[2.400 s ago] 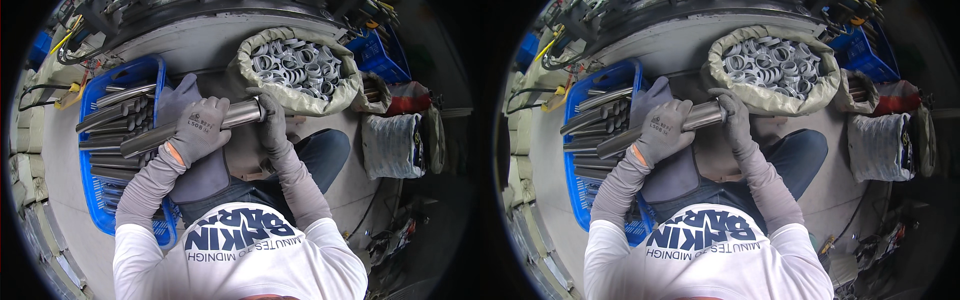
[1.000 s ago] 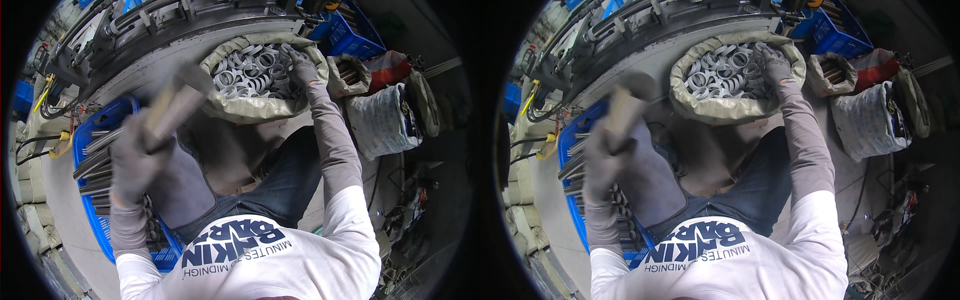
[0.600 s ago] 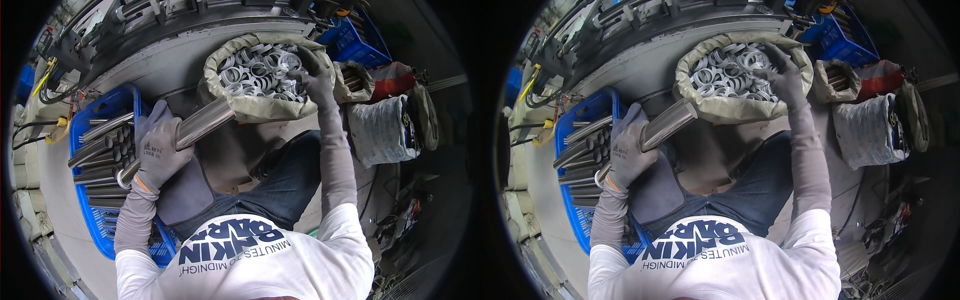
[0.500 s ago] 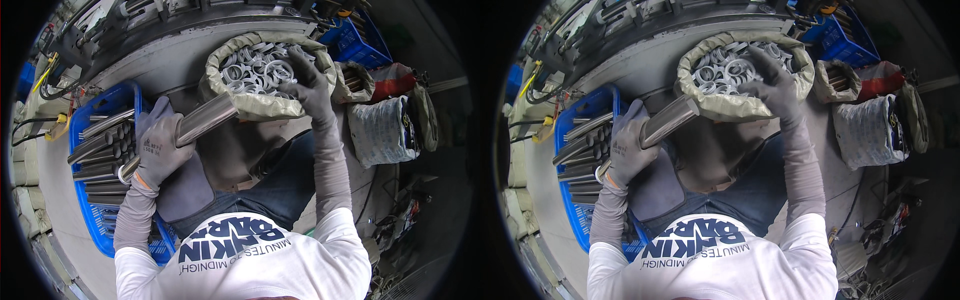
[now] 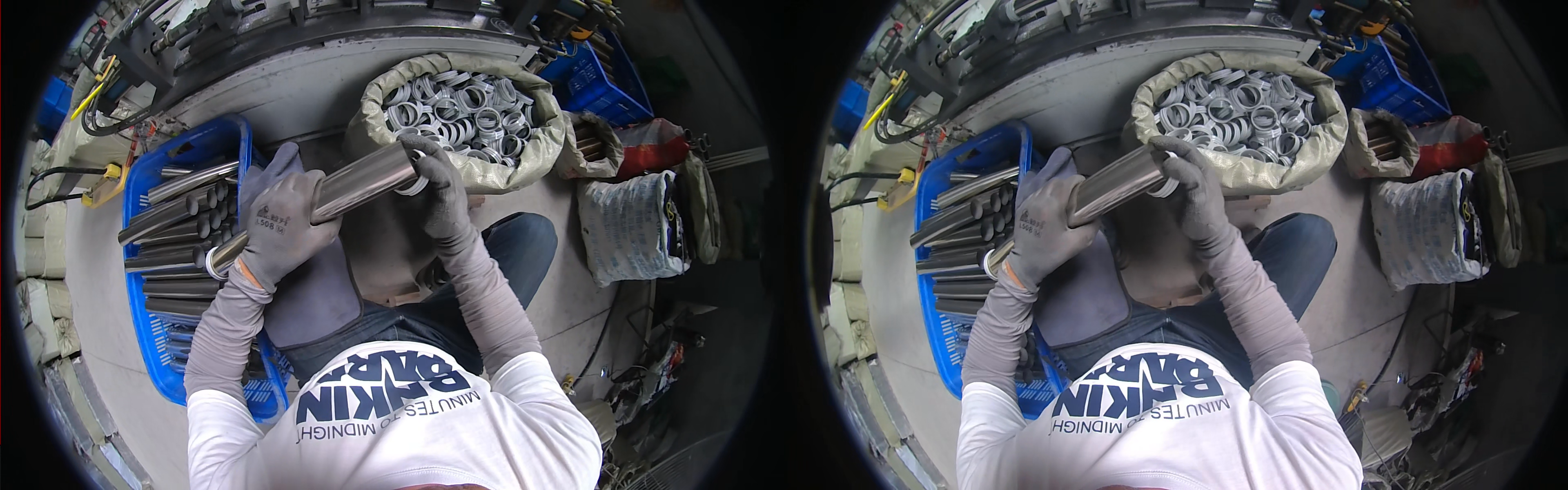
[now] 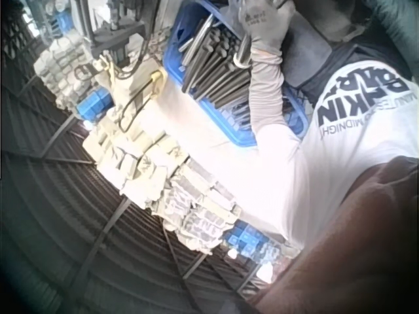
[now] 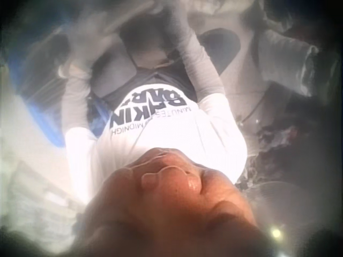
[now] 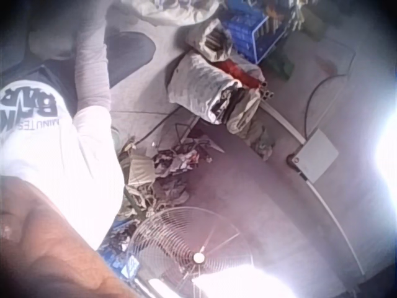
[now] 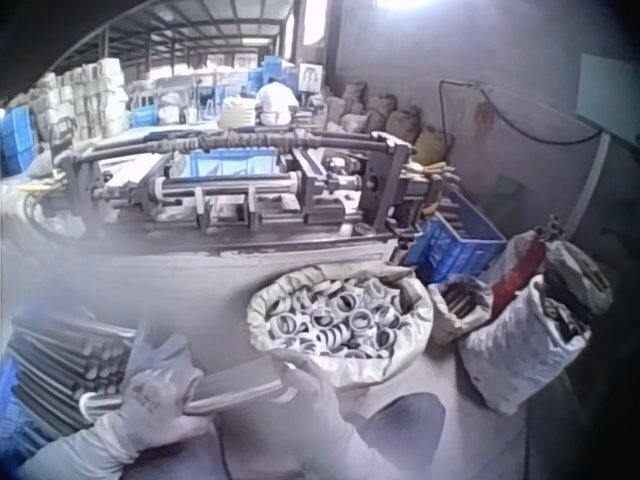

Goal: The person puts on protective gloves and a pad, fits rings onto the ends of metal tubes by hand, and places the assembled tubes into a machine.

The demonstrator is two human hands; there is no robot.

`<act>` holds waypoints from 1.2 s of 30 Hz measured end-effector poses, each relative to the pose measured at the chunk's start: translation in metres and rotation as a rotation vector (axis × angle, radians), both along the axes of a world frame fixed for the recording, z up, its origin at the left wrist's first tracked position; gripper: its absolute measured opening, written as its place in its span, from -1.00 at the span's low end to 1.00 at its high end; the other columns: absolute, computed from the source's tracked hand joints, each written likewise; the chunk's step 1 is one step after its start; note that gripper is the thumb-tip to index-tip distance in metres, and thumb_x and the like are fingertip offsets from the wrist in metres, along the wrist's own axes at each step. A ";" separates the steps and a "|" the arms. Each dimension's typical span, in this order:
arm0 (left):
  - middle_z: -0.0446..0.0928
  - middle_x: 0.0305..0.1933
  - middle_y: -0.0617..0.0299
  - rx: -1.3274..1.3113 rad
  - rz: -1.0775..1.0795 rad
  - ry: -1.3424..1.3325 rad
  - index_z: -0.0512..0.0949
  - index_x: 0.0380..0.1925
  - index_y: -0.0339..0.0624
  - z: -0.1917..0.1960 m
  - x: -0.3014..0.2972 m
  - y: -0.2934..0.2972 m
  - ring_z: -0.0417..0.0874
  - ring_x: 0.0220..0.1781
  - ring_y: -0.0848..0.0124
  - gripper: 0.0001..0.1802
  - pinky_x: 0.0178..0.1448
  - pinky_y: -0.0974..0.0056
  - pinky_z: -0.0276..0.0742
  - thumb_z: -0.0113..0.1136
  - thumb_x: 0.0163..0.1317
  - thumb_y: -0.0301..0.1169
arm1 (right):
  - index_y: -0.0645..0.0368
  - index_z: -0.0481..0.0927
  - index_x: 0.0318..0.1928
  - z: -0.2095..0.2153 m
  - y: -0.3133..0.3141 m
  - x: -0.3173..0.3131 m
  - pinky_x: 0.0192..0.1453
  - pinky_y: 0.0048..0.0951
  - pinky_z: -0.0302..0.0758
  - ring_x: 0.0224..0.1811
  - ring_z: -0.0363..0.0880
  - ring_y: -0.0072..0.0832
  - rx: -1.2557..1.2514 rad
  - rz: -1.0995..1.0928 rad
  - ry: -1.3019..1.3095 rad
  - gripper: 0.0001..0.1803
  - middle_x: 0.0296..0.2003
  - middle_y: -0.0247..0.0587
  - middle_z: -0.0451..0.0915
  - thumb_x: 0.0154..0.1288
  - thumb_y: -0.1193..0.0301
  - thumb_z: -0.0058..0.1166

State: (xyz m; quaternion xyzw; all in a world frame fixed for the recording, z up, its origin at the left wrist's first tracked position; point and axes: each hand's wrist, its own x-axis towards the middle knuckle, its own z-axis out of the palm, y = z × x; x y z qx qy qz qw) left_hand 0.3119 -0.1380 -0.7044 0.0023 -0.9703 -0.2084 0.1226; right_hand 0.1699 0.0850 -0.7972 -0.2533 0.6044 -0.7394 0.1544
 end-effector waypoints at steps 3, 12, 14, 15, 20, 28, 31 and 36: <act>0.68 -0.14 -0.01 -0.029 0.027 -0.050 0.62 0.04 -0.17 -0.003 0.003 0.004 0.73 -0.09 -0.01 -0.46 0.05 0.02 0.61 0.49 0.00 -0.30 | 0.26 0.47 0.32 0.008 -0.029 0.026 0.20 -0.26 0.67 0.18 0.67 -0.31 -0.055 -0.133 0.268 -0.58 0.15 -0.03 0.59 0.52 0.53 0.13; 0.66 -0.15 0.04 -0.132 -0.008 -0.109 0.57 0.07 -0.13 -0.007 0.001 0.006 0.72 -0.08 0.03 -0.44 0.04 -0.01 0.60 0.48 0.04 -0.24 | 0.17 0.67 0.10 0.045 -0.012 0.005 0.10 -0.18 0.69 0.00 0.78 -0.08 0.269 -0.279 0.693 -0.47 -0.10 -0.08 0.79 0.03 0.49 0.40; 0.66 -0.15 0.05 -0.139 -0.006 -0.112 0.57 0.06 -0.13 -0.008 0.001 0.005 0.72 -0.08 0.03 -0.45 0.04 -0.01 0.60 0.47 0.04 -0.23 | 0.40 0.75 -0.04 0.051 -0.015 0.007 0.11 -0.38 0.62 -0.09 0.76 -0.38 0.287 -0.298 0.599 -0.62 -0.17 -0.10 0.79 0.58 0.36 -0.07; 0.65 -0.15 0.05 -0.133 -0.018 -0.111 0.57 0.05 -0.13 -0.009 0.001 0.005 0.71 -0.07 0.04 -0.45 0.05 0.00 0.59 0.47 0.05 -0.23 | 0.40 0.75 -0.04 0.051 -0.015 0.007 0.11 -0.38 0.62 -0.09 0.76 -0.38 0.289 -0.298 0.598 -0.62 -0.17 -0.10 0.79 0.58 0.36 -0.07; 0.64 -0.15 0.05 -0.164 -0.042 -0.152 0.54 0.02 -0.13 -0.011 -0.004 0.007 0.71 -0.06 0.05 -0.48 0.06 0.01 0.57 0.46 0.05 -0.24 | 0.37 0.78 -0.12 0.048 -0.017 0.008 0.05 -0.41 0.60 -0.16 0.72 -0.45 0.115 -0.208 0.177 -0.61 -0.21 -0.11 0.79 0.53 0.33 -0.04; 0.64 -0.09 0.02 -0.219 -0.027 -0.272 0.52 0.04 -0.16 -0.013 -0.009 0.009 0.68 0.02 0.02 -0.42 0.13 -0.02 0.54 0.50 0.02 -0.22 | 0.37 0.78 -0.13 0.031 -0.024 0.009 0.00 -0.43 0.59 -0.18 0.73 -0.45 0.137 -0.217 -0.066 -0.60 -0.27 -0.12 0.80 0.47 0.28 0.01; 0.62 -0.04 -0.03 -0.253 -0.051 -0.151 0.51 0.11 -0.17 -0.007 -0.008 0.009 0.65 0.08 -0.01 -0.35 0.20 -0.04 0.52 0.49 0.00 -0.22 | 0.39 0.75 0.01 0.029 -0.017 0.000 0.09 -0.41 0.60 -0.08 0.74 -0.40 0.113 -0.143 -0.056 -0.58 -0.16 -0.05 0.80 0.48 0.24 0.10; 0.60 0.01 -0.06 -0.204 0.045 -0.156 0.53 0.13 -0.19 -0.007 0.007 -0.005 0.63 0.10 -0.05 -0.34 0.24 -0.07 0.51 0.47 -0.02 -0.24 | 0.35 0.53 0.37 0.000 0.021 -0.101 0.40 -0.15 0.53 0.32 0.61 -0.08 0.604 -0.508 0.388 -0.14 0.23 0.15 0.64 0.27 -0.04 0.42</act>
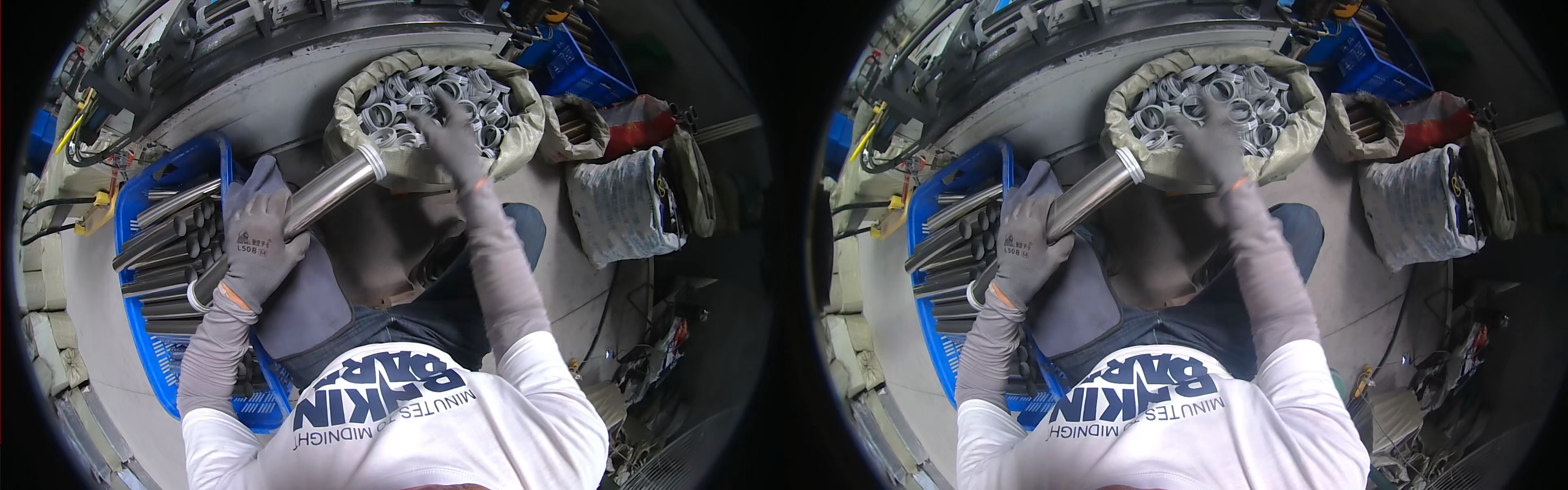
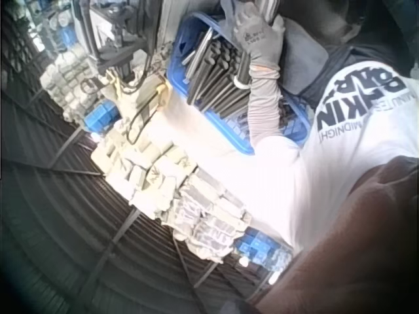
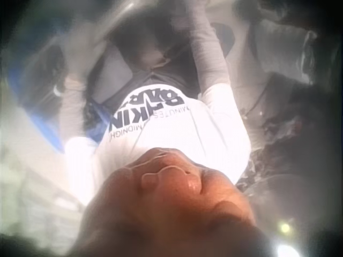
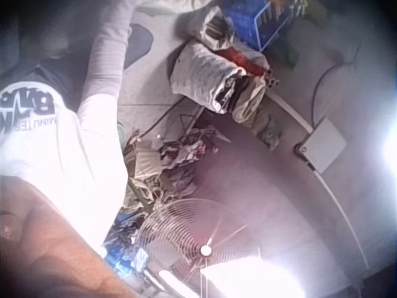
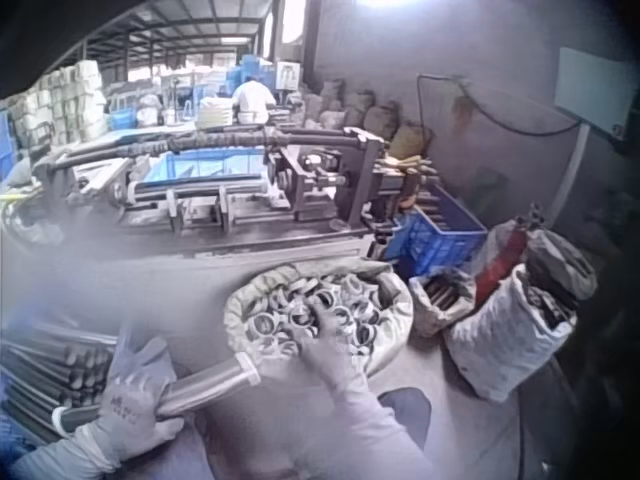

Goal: The person puts on protective gloves and a pad, fits rings onto the ends of metal tubes by hand, and places the assembled tubes into a machine.

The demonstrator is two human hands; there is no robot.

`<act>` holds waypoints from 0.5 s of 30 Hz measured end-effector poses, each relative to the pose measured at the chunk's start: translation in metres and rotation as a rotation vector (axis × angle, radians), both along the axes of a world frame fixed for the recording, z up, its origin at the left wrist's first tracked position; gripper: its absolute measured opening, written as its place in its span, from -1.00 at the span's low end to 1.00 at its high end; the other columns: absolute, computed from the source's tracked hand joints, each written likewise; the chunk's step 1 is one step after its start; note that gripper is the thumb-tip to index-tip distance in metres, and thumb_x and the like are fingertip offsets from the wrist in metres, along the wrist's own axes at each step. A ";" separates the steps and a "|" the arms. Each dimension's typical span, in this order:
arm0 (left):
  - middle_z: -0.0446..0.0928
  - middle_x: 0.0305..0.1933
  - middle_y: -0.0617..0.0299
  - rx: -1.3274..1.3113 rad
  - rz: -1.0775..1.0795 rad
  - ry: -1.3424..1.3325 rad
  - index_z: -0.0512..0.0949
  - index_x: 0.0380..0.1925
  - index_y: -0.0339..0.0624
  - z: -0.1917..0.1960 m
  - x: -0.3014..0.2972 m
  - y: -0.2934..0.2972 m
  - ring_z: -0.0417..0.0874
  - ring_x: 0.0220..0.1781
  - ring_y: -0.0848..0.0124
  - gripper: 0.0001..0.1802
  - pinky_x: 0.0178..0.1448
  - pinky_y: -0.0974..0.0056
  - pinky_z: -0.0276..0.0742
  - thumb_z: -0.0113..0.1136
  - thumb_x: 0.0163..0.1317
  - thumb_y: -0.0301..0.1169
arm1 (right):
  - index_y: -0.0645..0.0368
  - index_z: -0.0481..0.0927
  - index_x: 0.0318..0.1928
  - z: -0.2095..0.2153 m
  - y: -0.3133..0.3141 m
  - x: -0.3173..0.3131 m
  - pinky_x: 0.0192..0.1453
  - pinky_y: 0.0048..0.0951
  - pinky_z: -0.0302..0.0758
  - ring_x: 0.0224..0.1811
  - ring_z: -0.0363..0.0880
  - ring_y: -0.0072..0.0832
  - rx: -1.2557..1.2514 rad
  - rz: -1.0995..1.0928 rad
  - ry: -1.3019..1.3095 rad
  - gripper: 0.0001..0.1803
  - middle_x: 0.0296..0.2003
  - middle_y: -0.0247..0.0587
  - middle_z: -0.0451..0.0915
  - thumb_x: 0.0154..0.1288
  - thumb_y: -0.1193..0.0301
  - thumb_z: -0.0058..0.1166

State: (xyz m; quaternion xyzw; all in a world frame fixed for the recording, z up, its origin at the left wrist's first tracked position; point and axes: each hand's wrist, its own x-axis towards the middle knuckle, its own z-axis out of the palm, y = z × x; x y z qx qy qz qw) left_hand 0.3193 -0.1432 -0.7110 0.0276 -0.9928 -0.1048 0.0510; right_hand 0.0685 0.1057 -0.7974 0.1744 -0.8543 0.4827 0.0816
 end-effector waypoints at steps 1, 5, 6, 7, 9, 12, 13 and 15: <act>0.60 0.01 -0.05 0.027 0.038 0.000 0.53 0.11 -0.19 -0.004 0.003 -0.002 0.63 0.10 -0.06 -0.35 0.24 -0.07 0.51 0.46 -0.02 -0.25 | 0.27 0.50 0.37 0.009 0.009 -0.020 0.41 -0.05 0.52 0.37 0.56 -0.01 0.367 -0.137 0.051 -0.12 0.27 0.16 0.59 0.27 -0.11 0.38; 0.59 0.02 -0.06 0.065 0.038 0.015 0.54 0.10 -0.20 -0.008 0.003 -0.006 0.63 0.10 -0.07 -0.35 0.22 -0.07 0.52 0.46 -0.03 -0.24 | 0.03 0.58 0.33 -0.020 0.029 -0.084 0.32 -0.06 0.60 0.36 0.58 -0.05 0.856 -0.300 -0.122 -0.15 0.31 0.09 0.58 0.24 -0.29 0.27; 0.59 0.01 -0.06 0.072 0.042 0.004 0.54 0.12 -0.21 -0.006 0.003 -0.004 0.63 0.09 -0.07 -0.33 0.21 -0.08 0.53 0.47 -0.04 -0.23 | -0.01 0.62 0.31 -0.020 0.031 -0.089 0.31 -0.06 0.60 0.36 0.60 -0.07 0.930 -0.280 -0.138 -0.19 0.31 0.03 0.60 0.25 -0.29 0.26; 0.59 0.01 -0.06 0.078 0.045 -0.009 0.54 0.13 -0.21 -0.005 0.002 -0.003 0.63 0.09 -0.07 -0.31 0.19 -0.08 0.54 0.48 -0.05 -0.22 | -0.06 0.65 0.29 -0.021 0.031 -0.093 0.30 -0.07 0.61 0.35 0.62 -0.09 1.004 -0.261 -0.156 -0.23 0.30 -0.02 0.62 0.25 -0.29 0.24; 0.59 0.01 -0.06 0.062 0.028 0.018 0.54 0.14 -0.21 -0.010 0.003 -0.004 0.63 0.08 -0.07 -0.30 0.19 -0.08 0.54 0.48 -0.06 -0.22 | -0.12 0.70 0.24 -0.025 0.032 -0.098 0.26 -0.07 0.62 0.28 0.68 -0.13 1.044 -0.286 -0.159 -0.32 0.24 -0.13 0.69 0.27 -0.22 0.25; 0.59 0.01 -0.06 0.057 0.022 0.033 0.54 0.15 -0.22 -0.013 0.006 -0.007 0.64 0.08 -0.07 -0.28 0.18 -0.07 0.55 0.49 -0.07 -0.21 | 0.00 0.70 0.25 -0.025 0.037 -0.098 0.20 -0.07 0.64 0.16 0.76 -0.18 0.958 -0.276 -0.096 -0.36 0.07 -0.10 0.77 0.25 -0.06 0.27; 0.59 0.01 -0.07 0.067 0.032 0.032 0.54 0.15 -0.22 -0.013 0.007 -0.008 0.64 0.08 -0.07 -0.27 0.18 -0.07 0.55 0.49 -0.07 -0.21 | 0.00 0.70 0.25 -0.021 0.036 -0.093 0.20 -0.07 0.64 0.16 0.76 -0.18 0.958 -0.267 -0.090 -0.36 0.07 -0.10 0.77 0.25 -0.06 0.27; 0.60 0.00 -0.07 0.074 0.036 0.037 0.54 0.15 -0.22 -0.010 0.008 -0.008 0.64 0.07 -0.07 -0.28 0.18 -0.07 0.54 0.49 -0.07 -0.22 | 0.10 0.60 0.37 -0.012 0.042 -0.076 0.19 -0.15 0.68 0.12 0.77 -0.24 0.136 -0.088 -0.240 -0.36 -0.03 -0.10 0.77 0.28 0.24 0.25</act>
